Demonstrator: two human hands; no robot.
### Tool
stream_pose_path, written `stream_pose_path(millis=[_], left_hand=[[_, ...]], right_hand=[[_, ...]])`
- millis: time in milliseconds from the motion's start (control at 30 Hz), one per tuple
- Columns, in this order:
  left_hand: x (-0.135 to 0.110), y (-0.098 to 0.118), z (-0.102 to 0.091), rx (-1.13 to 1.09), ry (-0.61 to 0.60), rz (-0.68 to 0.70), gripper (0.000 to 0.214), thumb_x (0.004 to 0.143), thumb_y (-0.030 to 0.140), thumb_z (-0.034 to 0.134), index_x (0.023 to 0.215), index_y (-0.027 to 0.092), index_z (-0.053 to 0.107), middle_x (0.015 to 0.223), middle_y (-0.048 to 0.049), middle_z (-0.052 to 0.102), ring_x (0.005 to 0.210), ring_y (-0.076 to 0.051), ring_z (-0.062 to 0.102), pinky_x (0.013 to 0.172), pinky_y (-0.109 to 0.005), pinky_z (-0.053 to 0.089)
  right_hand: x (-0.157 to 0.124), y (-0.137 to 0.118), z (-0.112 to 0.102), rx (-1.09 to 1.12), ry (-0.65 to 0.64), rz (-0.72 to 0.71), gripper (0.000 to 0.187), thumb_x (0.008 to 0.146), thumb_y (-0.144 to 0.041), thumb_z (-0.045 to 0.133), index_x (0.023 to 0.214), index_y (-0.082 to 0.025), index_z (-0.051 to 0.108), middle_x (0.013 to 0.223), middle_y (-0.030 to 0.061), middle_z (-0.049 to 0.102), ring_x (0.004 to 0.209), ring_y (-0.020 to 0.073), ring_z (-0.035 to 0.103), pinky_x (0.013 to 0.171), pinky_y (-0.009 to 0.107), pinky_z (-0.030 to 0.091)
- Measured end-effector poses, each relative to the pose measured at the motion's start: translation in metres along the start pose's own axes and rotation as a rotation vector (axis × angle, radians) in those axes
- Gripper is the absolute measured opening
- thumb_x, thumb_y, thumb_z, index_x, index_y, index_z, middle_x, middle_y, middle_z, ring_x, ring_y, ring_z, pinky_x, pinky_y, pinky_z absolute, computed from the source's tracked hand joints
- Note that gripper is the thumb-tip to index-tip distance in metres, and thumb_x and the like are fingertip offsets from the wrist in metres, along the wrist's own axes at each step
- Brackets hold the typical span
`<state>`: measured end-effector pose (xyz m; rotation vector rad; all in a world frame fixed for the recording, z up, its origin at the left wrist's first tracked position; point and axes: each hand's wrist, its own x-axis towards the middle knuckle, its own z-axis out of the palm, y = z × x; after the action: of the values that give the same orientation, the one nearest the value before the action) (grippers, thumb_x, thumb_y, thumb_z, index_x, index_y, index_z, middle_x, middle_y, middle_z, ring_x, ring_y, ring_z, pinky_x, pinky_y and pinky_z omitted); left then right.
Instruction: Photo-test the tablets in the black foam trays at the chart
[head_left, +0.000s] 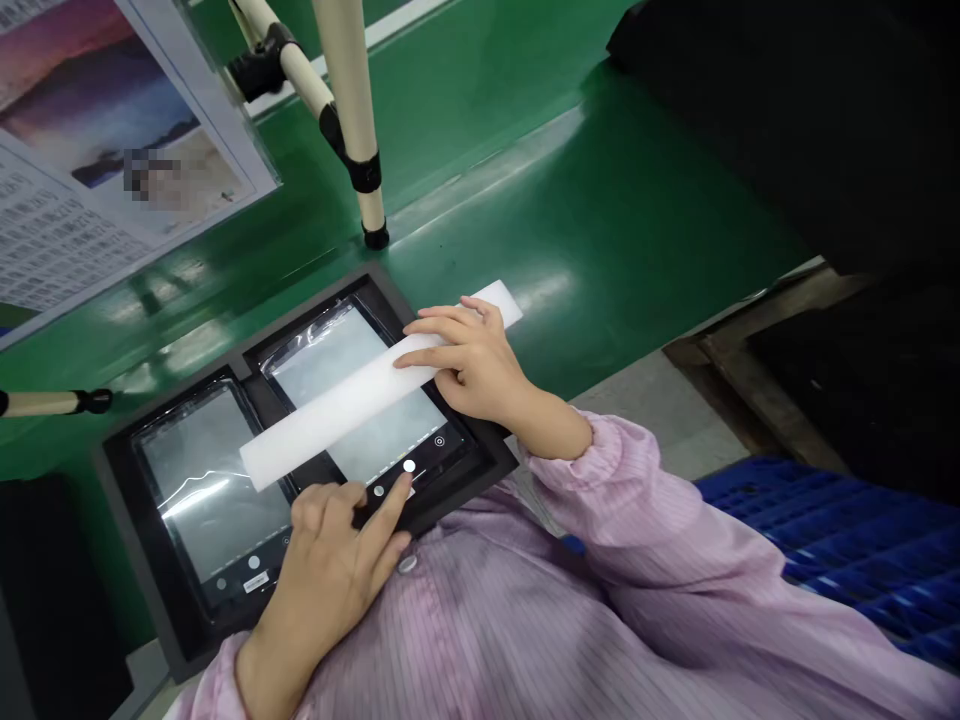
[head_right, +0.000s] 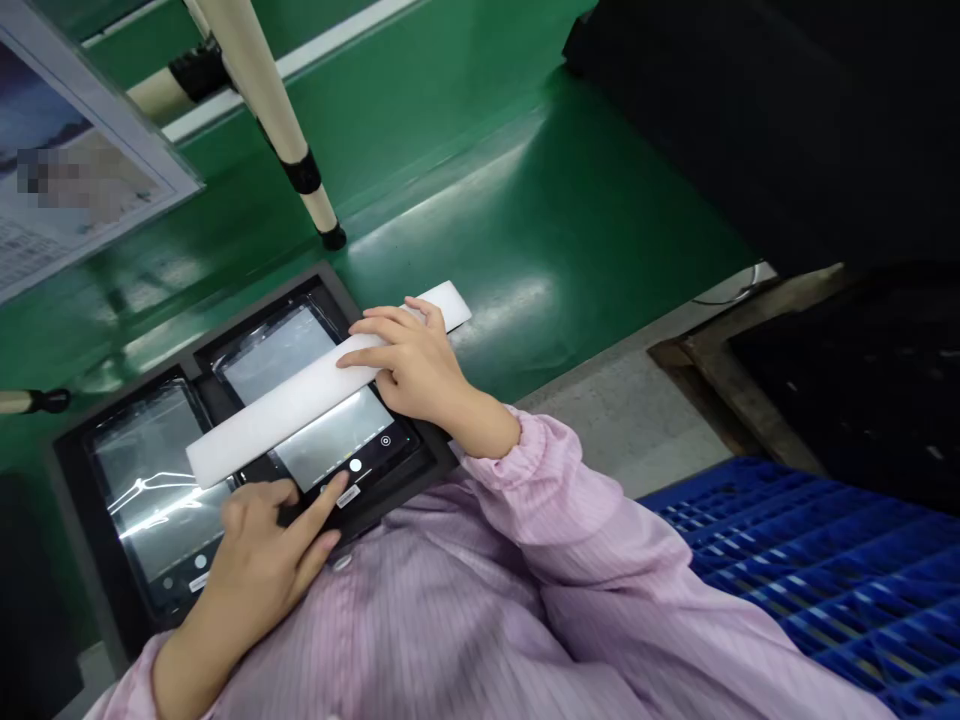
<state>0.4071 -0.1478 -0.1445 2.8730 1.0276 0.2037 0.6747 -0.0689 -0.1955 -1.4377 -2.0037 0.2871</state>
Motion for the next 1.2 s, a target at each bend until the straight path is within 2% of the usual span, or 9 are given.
stream_pose_path(millis=[133,300,500,633,733,833,967,1100,1200], left_hand=[[-0.036,-0.008,-0.013,-0.011,-0.001,-0.090,0.033,0.098,0.026,0.053,0.126,0.023,0.070,0.096,-0.0083,0.048,0.088,-0.023,0.051,0.084,-0.040,0.043],[-0.074,-0.007,-0.015,0.010,-0.005,-0.235,0.029,0.096,0.023,0.056,0.119,0.022,0.074,0.094,-0.0077,0.051,0.086,-0.021,0.054,0.084,-0.038,0.044],[-0.098,0.001,-0.011,0.030,0.003,-0.368,0.029,0.095,0.020,0.058,0.120,0.019,0.072,0.096,-0.0080,0.049,0.090,-0.021,0.053,0.083,-0.038,0.043],[-0.111,0.005,-0.008,0.094,0.029,-0.500,0.027,0.095,0.019,0.057,0.117,0.017,0.074,0.099,-0.0093,0.046,0.094,-0.022,0.052,0.085,-0.039,0.042],[-0.119,0.003,-0.003,0.127,0.049,-0.577,0.028,0.096,0.022,0.057,0.118,0.021,0.074,0.102,-0.0101,0.046,0.096,-0.022,0.051,0.086,-0.040,0.042],[-0.125,-0.001,0.002,0.146,0.059,-0.583,0.030,0.097,0.026,0.057,0.122,0.022,0.073,0.105,-0.0121,0.047,0.098,-0.025,0.050,0.086,-0.042,0.042],[-0.137,-0.008,0.012,0.121,0.079,-0.526,0.034,0.096,0.027,0.059,0.127,0.022,0.071,0.101,-0.0124,0.049,0.099,-0.027,0.051,0.086,-0.044,0.041],[-0.153,-0.019,0.024,0.090,0.079,-0.465,0.043,0.093,0.030,0.062,0.136,0.028,0.065,0.097,-0.0110,0.052,0.102,-0.029,0.050,0.084,-0.042,0.041],[-0.153,-0.021,0.025,0.083,0.096,-0.478,0.040,0.093,0.031,0.062,0.132,0.028,0.068,0.100,-0.0120,0.051,0.101,-0.028,0.050,0.085,-0.043,0.040]], right_hand=[[-0.001,0.003,0.000,0.023,0.016,-0.016,0.051,0.076,-0.002,0.050,0.101,-0.037,0.078,0.122,-0.0031,0.070,0.125,0.0225,0.058,0.113,0.051,0.023],[-0.002,0.004,0.001,0.014,-0.011,-0.001,0.053,0.074,-0.001,0.051,0.101,-0.038,0.078,0.124,-0.0051,0.069,0.124,0.0247,0.058,0.113,0.052,0.024],[0.000,0.005,-0.007,-0.042,-0.112,-0.052,0.051,0.079,-0.004,0.050,0.108,-0.038,0.075,0.129,-0.0023,0.067,0.126,0.0276,0.057,0.112,0.057,0.026],[-0.008,0.012,-0.022,-0.117,-0.182,-0.132,0.042,0.090,-0.013,0.050,0.119,-0.034,0.072,0.134,0.0072,0.064,0.124,0.0298,0.059,0.108,0.057,0.032],[-0.018,0.019,-0.029,-0.161,-0.207,-0.117,0.037,0.096,-0.022,0.047,0.123,-0.033,0.069,0.135,0.0113,0.063,0.126,0.0308,0.057,0.108,0.058,0.032],[-0.027,0.021,-0.035,-0.214,-0.226,-0.082,0.037,0.098,-0.024,0.042,0.124,-0.031,0.068,0.135,0.0124,0.061,0.130,0.0290,0.054,0.110,0.057,0.032],[-0.032,0.021,-0.048,-0.286,-0.259,-0.049,0.039,0.097,-0.019,0.042,0.124,-0.026,0.070,0.137,0.0127,0.060,0.129,0.0265,0.054,0.110,0.053,0.033],[-0.034,0.024,-0.066,-0.353,-0.267,0.060,0.040,0.097,-0.016,0.043,0.122,-0.025,0.072,0.139,0.0123,0.059,0.132,0.0245,0.052,0.114,0.050,0.029],[-0.037,0.023,-0.074,-0.353,-0.256,0.109,0.040,0.096,-0.017,0.042,0.121,-0.024,0.073,0.138,0.0122,0.060,0.132,0.0234,0.052,0.115,0.050,0.028]])
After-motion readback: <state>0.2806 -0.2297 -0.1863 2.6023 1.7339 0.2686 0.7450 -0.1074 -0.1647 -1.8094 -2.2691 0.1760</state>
